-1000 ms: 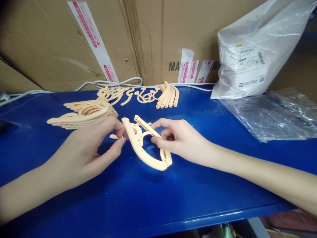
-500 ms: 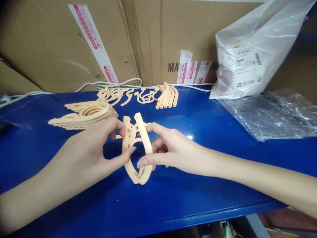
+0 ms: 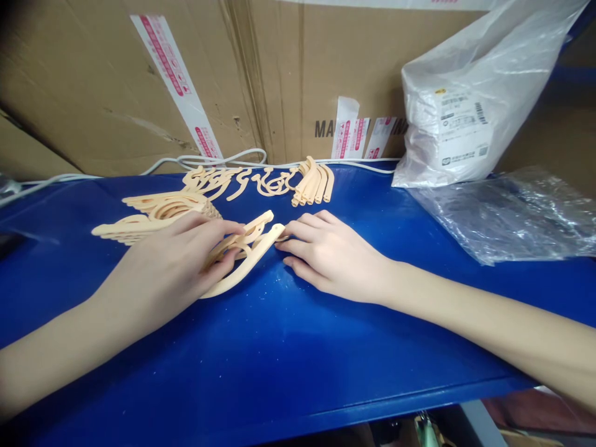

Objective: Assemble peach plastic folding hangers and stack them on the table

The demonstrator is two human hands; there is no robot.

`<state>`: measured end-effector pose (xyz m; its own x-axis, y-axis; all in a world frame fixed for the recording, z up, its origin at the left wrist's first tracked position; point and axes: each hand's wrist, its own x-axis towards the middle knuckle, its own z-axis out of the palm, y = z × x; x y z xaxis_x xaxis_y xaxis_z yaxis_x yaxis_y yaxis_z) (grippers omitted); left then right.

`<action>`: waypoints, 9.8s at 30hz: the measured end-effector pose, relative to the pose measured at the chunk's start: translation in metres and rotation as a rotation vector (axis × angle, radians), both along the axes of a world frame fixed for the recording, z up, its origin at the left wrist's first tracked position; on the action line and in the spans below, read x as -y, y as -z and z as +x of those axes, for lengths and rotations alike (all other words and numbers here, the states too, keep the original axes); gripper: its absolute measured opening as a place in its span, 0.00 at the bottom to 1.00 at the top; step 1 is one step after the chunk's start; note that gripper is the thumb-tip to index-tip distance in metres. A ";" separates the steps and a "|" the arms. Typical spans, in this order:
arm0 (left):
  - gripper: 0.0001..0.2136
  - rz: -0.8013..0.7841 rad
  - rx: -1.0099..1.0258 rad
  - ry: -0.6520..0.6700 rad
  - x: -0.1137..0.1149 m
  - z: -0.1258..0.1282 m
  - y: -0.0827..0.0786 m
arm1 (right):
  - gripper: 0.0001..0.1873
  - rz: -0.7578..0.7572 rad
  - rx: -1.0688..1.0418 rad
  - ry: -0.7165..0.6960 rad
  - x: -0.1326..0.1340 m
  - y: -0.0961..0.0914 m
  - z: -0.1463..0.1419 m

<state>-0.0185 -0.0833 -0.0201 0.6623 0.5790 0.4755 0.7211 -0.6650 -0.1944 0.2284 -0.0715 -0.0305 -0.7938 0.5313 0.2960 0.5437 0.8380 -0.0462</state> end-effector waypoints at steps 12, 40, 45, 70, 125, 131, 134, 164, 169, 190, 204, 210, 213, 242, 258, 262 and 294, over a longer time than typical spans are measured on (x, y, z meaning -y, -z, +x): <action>0.14 -0.043 -0.223 0.146 -0.012 -0.007 0.000 | 0.15 0.180 0.279 0.136 -0.007 -0.019 0.020; 0.10 0.086 -0.247 0.118 -0.023 -0.004 0.002 | 0.15 -0.013 0.016 -0.012 0.002 -0.012 0.009; 0.12 0.072 -0.252 0.081 -0.024 -0.005 0.003 | 0.16 0.000 0.033 0.027 0.001 -0.017 0.011; 0.11 0.078 -0.258 -0.005 -0.022 -0.004 0.004 | 0.12 -0.061 -0.016 0.357 -0.006 -0.009 0.015; 0.10 -0.556 0.190 0.175 0.001 0.011 0.014 | 0.17 -0.696 -0.347 0.129 -0.001 -0.014 0.004; 0.09 -0.574 0.209 0.189 0.003 0.012 0.013 | 0.14 -0.587 -0.305 0.058 0.000 -0.013 0.005; 0.09 -0.582 0.215 0.200 0.003 0.012 0.014 | 0.16 -0.417 -0.215 0.060 0.002 -0.013 0.005; 0.12 -0.564 0.177 0.218 -0.001 0.018 0.014 | 0.21 0.473 0.100 0.006 0.001 -0.007 0.010; 0.10 -0.557 0.212 0.238 0.000 0.015 0.016 | 0.21 0.189 0.011 0.048 0.002 -0.005 0.010; 0.09 -0.528 0.185 0.219 0.000 0.013 0.014 | 0.18 -0.553 -0.251 0.252 0.010 -0.014 -0.001; 0.09 -0.546 0.182 0.230 0.001 0.013 0.013 | 0.19 -0.309 -0.084 0.174 0.003 -0.009 0.006; 0.10 -0.554 0.158 0.216 0.001 0.011 0.014 | 0.21 -0.219 -0.058 0.118 0.001 -0.004 0.005; 0.12 -0.568 0.141 0.208 0.001 0.011 0.015 | 0.23 -0.049 0.016 0.096 0.001 -0.003 0.005; 0.13 -0.568 0.115 0.242 0.000 0.009 0.017 | 0.21 0.579 0.264 -0.042 -0.002 -0.003 0.007; 0.13 -0.649 0.148 0.252 0.002 0.006 0.009 | 0.20 0.467 0.125 -0.134 -0.004 -0.004 0.007; 0.13 -0.712 0.253 0.205 -0.002 0.002 0.005 | 0.17 0.251 0.012 -0.214 0.000 -0.004 0.006; 0.13 -0.336 0.235 0.018 -0.008 -0.004 0.013 | 0.18 -0.347 -0.111 -0.218 0.040 -0.010 -0.006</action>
